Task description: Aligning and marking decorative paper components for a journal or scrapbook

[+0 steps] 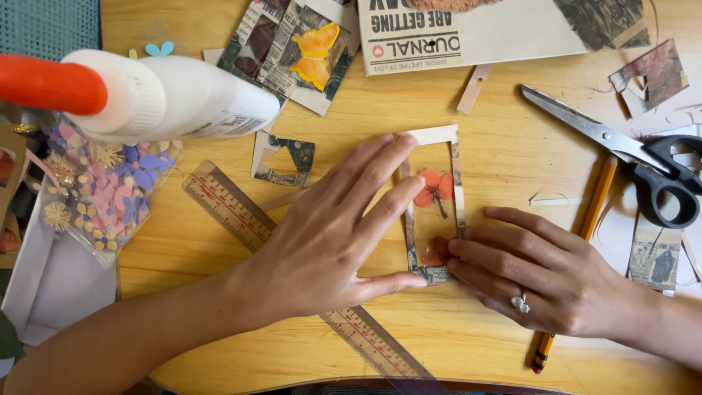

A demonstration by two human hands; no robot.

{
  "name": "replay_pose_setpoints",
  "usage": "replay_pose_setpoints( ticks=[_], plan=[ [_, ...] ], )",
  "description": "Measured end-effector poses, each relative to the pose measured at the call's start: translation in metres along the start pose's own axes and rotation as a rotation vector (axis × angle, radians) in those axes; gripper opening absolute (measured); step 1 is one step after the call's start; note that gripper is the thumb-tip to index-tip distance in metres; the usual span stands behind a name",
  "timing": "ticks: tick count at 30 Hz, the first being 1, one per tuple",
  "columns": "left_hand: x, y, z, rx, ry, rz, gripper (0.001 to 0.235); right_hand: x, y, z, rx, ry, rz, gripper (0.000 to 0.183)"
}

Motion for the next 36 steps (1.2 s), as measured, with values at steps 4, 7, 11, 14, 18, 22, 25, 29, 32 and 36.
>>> replay_pose_setpoints(
  ticks=[4,7,11,14,18,22,25,29,32,36],
  plan=[
    [0.003,-0.008,-0.002,-0.023,0.016,-0.044,0.082,-0.003,-0.005,-0.002,-0.032,0.014,0.023,0.027],
    [-0.005,-0.014,-0.002,-0.051,0.114,-0.014,0.047,0.004,-0.003,0.008,-0.023,0.003,0.012,0.03],
    [-0.018,-0.008,-0.002,-0.02,0.189,0.016,0.034,-0.001,0.016,0.023,0.161,0.141,0.136,0.038],
    [-0.024,0.002,0.0,0.021,0.256,-0.024,0.032,-0.012,0.023,0.015,0.295,0.181,0.139,0.036],
    [-0.029,0.013,0.004,0.068,0.297,-0.043,0.037,-0.019,0.019,0.005,0.315,0.198,0.092,0.032],
    [-0.027,0.017,0.004,0.081,0.301,-0.021,0.033,-0.02,0.02,0.007,0.312,0.188,0.065,0.035],
    [-0.024,0.015,0.003,0.063,0.271,-0.031,0.037,-0.02,0.021,0.007,0.298,0.198,0.01,0.042],
    [-0.031,0.014,-0.001,0.041,0.279,0.156,0.039,-0.021,0.023,0.011,0.294,0.199,-0.093,0.045],
    [-0.029,0.012,0.001,0.015,0.264,0.268,0.043,-0.02,0.023,0.011,0.288,0.196,-0.159,0.043],
    [-0.015,0.016,0.003,0.049,0.23,0.165,0.034,-0.02,0.02,0.01,0.257,0.208,-0.155,0.039]
  ],
)
Point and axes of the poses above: each hand's wrist, its own z-axis away from the middle knuckle, its own x-axis out of the palm, y = z × x, the point moved 10 cm from there along -z, towards the middle knuckle, and after that the axes turned 14 degrees about -z, right-handed, at the moved point
